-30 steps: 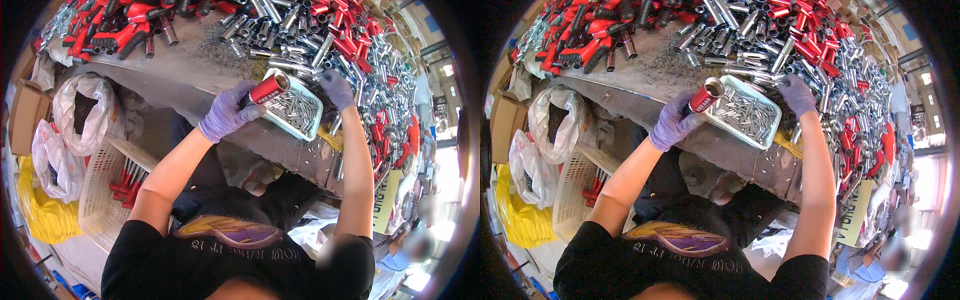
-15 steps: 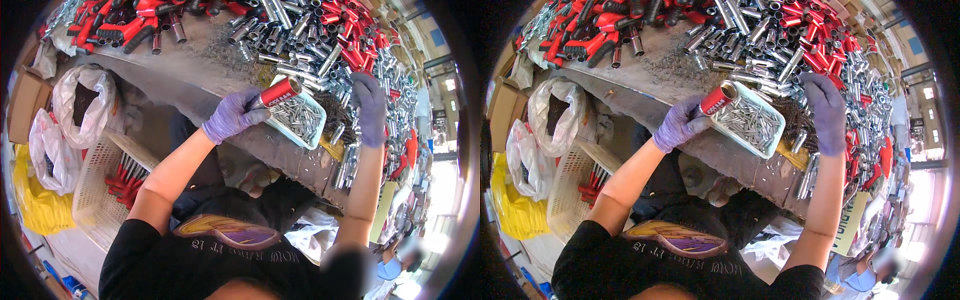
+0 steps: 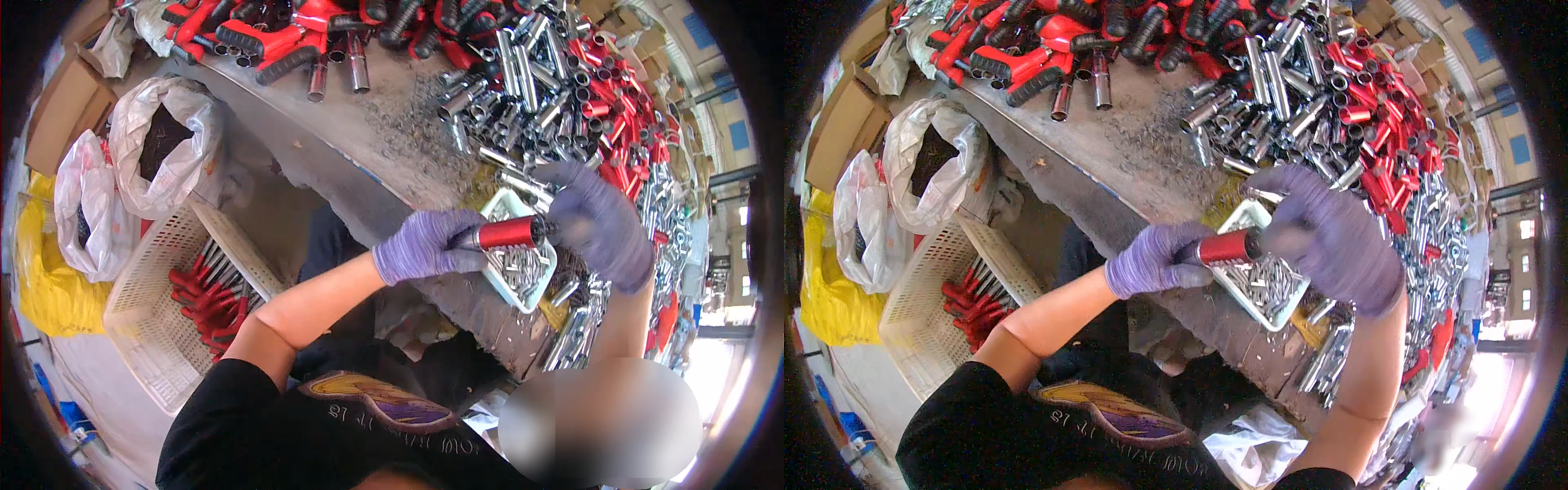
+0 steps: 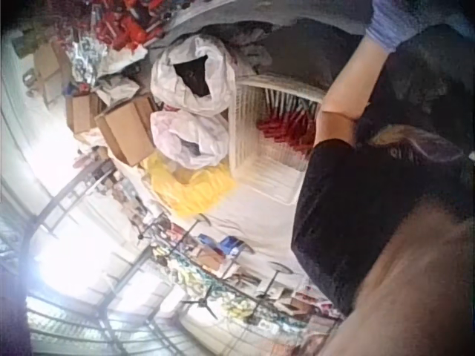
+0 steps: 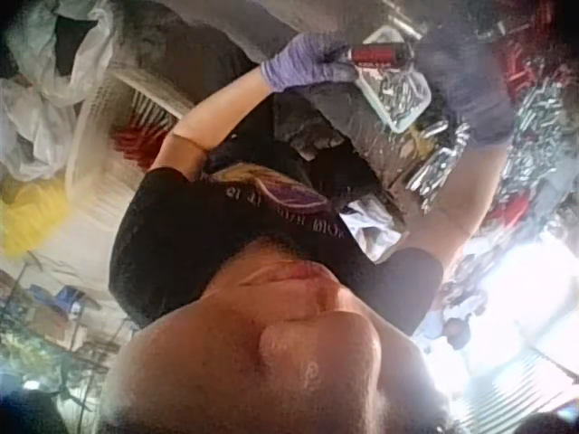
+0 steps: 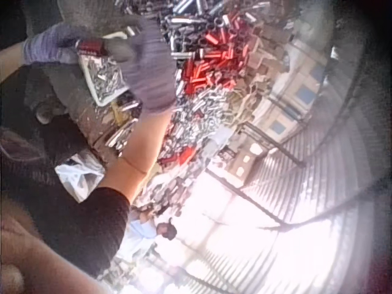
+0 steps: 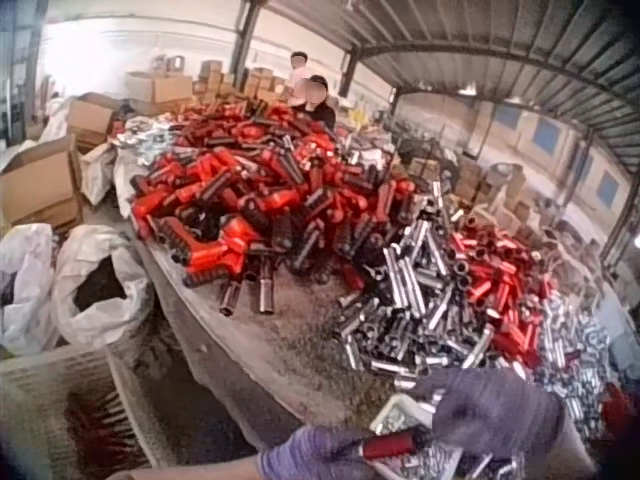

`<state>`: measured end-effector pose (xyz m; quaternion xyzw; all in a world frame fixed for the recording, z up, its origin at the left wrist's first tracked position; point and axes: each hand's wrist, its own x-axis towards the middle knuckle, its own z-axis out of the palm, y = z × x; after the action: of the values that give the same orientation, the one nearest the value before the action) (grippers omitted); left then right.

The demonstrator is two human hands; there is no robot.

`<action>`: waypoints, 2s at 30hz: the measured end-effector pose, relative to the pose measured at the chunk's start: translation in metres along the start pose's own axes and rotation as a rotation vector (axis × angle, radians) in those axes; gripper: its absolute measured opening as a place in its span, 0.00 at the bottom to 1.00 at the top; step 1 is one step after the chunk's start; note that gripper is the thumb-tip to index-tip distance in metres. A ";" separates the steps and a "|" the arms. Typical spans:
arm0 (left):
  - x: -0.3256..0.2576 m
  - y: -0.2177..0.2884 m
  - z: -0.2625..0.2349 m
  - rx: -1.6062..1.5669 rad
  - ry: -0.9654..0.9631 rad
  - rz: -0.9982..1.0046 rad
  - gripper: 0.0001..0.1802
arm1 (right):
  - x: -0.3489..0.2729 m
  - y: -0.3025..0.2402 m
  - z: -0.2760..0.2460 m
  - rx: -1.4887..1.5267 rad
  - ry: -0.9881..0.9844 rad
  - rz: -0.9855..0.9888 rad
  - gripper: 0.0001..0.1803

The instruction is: Assembling red and silver tool handles by inserting a metal rod and a spring.

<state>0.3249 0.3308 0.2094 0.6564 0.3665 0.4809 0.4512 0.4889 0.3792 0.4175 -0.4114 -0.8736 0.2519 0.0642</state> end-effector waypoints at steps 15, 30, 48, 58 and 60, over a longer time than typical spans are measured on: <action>-0.010 -0.017 -0.002 -0.304 0.170 -0.157 0.27 | 0.324 0.085 0.090 0.217 0.240 0.518 0.22; 0.006 0.001 -0.003 0.025 -0.120 0.056 0.28 | -0.051 0.031 -0.040 0.213 0.347 -0.014 0.34; 0.013 0.002 0.011 0.324 -0.334 0.234 0.31 | -0.140 -0.004 -0.014 -0.324 0.131 0.188 0.24; 0.017 -0.002 0.009 0.224 -0.345 0.384 0.30 | -0.128 -0.005 -0.004 -0.232 0.110 0.011 0.22; 0.016 -0.003 0.010 0.256 -0.344 0.411 0.31 | -0.124 -0.001 0.000 -0.461 0.072 -0.139 0.21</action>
<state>0.3384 0.3437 0.2104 0.8403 0.2019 0.3938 0.3132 0.5695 0.2857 0.4300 -0.3628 -0.9314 0.0260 0.0166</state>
